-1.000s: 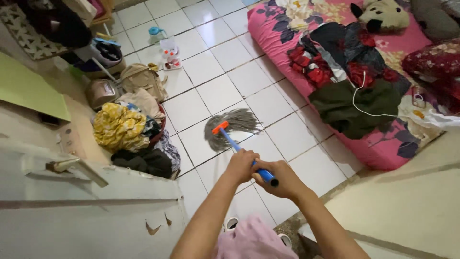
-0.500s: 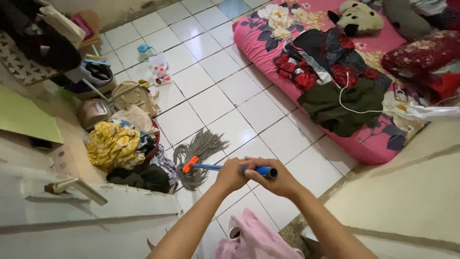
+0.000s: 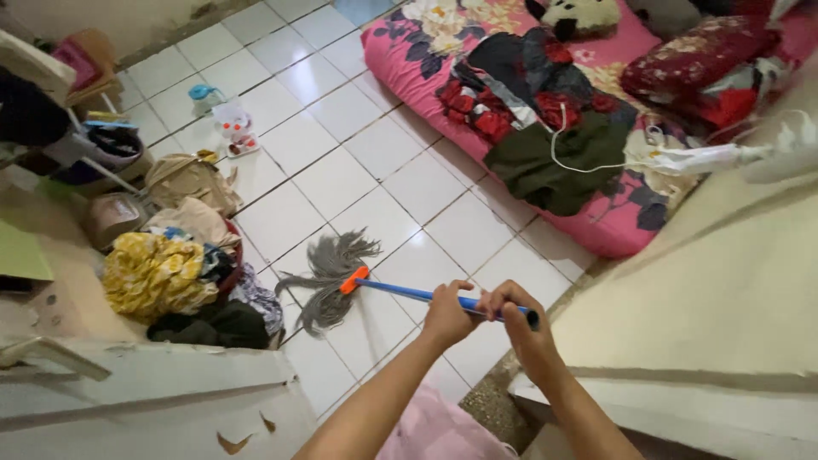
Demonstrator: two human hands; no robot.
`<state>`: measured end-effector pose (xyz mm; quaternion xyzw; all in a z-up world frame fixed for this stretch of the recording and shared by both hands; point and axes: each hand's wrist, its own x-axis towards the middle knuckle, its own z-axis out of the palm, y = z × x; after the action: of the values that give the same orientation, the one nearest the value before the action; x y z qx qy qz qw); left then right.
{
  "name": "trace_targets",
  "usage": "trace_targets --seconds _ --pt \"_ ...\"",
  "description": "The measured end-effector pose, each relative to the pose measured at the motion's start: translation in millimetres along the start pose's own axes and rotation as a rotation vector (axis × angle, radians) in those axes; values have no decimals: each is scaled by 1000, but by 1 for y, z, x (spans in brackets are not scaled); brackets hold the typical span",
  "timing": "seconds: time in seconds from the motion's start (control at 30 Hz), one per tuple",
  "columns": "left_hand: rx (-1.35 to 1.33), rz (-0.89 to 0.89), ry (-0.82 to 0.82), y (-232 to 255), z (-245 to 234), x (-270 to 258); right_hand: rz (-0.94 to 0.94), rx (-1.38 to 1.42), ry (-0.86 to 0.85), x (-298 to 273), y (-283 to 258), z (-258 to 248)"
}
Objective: Mopping the tiled floor in a bedroom using a string mop.
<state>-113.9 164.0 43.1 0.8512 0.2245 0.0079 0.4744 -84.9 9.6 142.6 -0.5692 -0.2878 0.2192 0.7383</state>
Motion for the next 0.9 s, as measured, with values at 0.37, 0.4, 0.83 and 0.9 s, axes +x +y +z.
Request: trace_targets --seconds 0.37,0.4,0.83,0.9 --pt "-107 197 -196 125 143 -34 -183 -187 607 -94 -81 -89" --pt "-149 227 -202 128 150 -42 -211 -259 576 -102 -85 -93" --pt "108 230 -62 114 111 -75 -143 -414 55 -91 -103 -80" --pt "189 183 -80 106 93 -78 -118 -308 -17 -80 -110 -58"
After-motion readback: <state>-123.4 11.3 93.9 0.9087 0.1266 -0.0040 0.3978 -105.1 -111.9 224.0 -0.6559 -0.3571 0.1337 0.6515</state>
